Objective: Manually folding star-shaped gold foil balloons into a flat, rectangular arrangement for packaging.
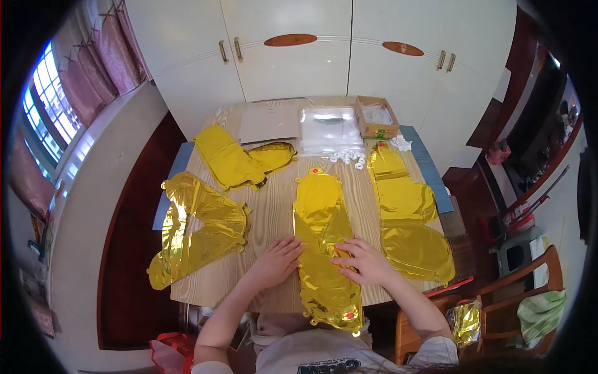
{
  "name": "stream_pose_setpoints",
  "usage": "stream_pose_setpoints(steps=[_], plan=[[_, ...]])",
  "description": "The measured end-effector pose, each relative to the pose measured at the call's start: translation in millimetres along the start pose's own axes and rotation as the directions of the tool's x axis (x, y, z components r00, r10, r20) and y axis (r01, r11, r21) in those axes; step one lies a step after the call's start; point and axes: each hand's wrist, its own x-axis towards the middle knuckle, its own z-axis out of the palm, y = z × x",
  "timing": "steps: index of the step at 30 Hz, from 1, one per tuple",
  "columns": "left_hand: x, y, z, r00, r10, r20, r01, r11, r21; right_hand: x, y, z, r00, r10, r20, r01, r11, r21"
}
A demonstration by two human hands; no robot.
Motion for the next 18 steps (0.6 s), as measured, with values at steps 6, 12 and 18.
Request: stream_pose_setpoints(steps=[6,12,18], plan=[[6,-1,7,0.999,-0.017,0.048,0.011,0.992,0.123,0,1,1,1.000,-0.008,-0.005,0.008,1.000,0.011],[4,2,4,0.996,0.002,0.095,-0.018,0.987,0.163,0,0,1,1.000,-0.001,0.000,0.001,1.000,0.019],[-2,4,-2,0.992,0.050,0.116,-0.071,0.980,0.184,0,0,1,1.000,0.003,0.000,-0.003,1.000,0.007]])
